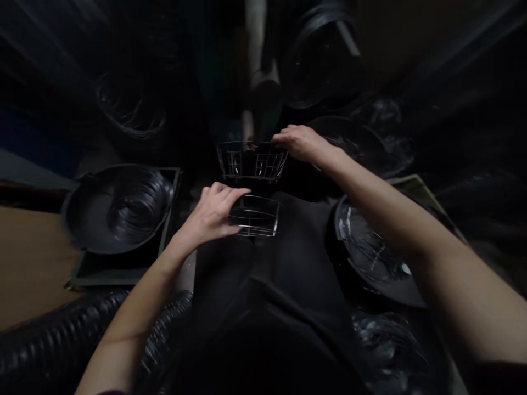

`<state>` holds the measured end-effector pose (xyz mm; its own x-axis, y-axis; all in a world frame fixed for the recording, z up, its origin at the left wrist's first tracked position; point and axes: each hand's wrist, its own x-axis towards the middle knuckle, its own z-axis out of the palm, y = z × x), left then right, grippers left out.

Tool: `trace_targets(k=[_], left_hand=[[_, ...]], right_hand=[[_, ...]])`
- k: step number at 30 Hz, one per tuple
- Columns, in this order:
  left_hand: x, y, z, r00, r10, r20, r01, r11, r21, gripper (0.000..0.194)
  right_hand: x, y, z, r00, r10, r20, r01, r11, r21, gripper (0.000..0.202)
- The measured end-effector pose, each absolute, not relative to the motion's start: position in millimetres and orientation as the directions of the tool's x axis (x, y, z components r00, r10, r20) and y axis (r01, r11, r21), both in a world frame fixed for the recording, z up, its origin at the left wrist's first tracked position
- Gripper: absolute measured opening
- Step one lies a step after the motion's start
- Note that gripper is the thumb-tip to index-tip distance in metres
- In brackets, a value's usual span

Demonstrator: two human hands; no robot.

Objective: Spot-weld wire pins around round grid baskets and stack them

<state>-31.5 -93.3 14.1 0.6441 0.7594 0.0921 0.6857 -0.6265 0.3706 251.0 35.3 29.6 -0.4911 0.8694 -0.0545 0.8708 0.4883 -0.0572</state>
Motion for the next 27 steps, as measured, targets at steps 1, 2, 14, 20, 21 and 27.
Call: trace_targets(k=[1,2,14,20,21,27], left_hand=[[-30,-99,14,0.652,0.753,0.089,0.681,-0.633,0.368,0.072],[-28,-103,13,0.656,0.749,0.091,0.677,-0.638,0.366,0.071],[19,-109,-2,0.666,0.739,0.103,0.686,-0.661,0.302,0.058],[25,-111,0,0.665,0.746,0.027,0.687,-0.625,0.370,0.070],[19,-110,0,0.658,0.753,0.032,0.679,-0.610,0.409,0.075],[-49,-113,-12,0.273,0.945,0.178,0.649,-0.318,0.692,0.070]], right_hand=[[257,25,32,-0.499,0.865,-0.043,0.866,0.498,-0.043,0.032],[265,15,35,-0.497,0.867,-0.030,0.868,0.496,-0.026,0.033],[406,-67,68,-0.005,0.980,0.197,0.976,-0.038,0.213,0.048],[436,-102,1,0.153,0.988,-0.012,0.976,-0.149,0.156,0.049],[438,-109,-8,0.193,0.981,0.011,0.973,-0.192,0.128,0.050],[448,-192,-64,0.422,0.904,0.067,0.907,-0.421,-0.026,0.052]])
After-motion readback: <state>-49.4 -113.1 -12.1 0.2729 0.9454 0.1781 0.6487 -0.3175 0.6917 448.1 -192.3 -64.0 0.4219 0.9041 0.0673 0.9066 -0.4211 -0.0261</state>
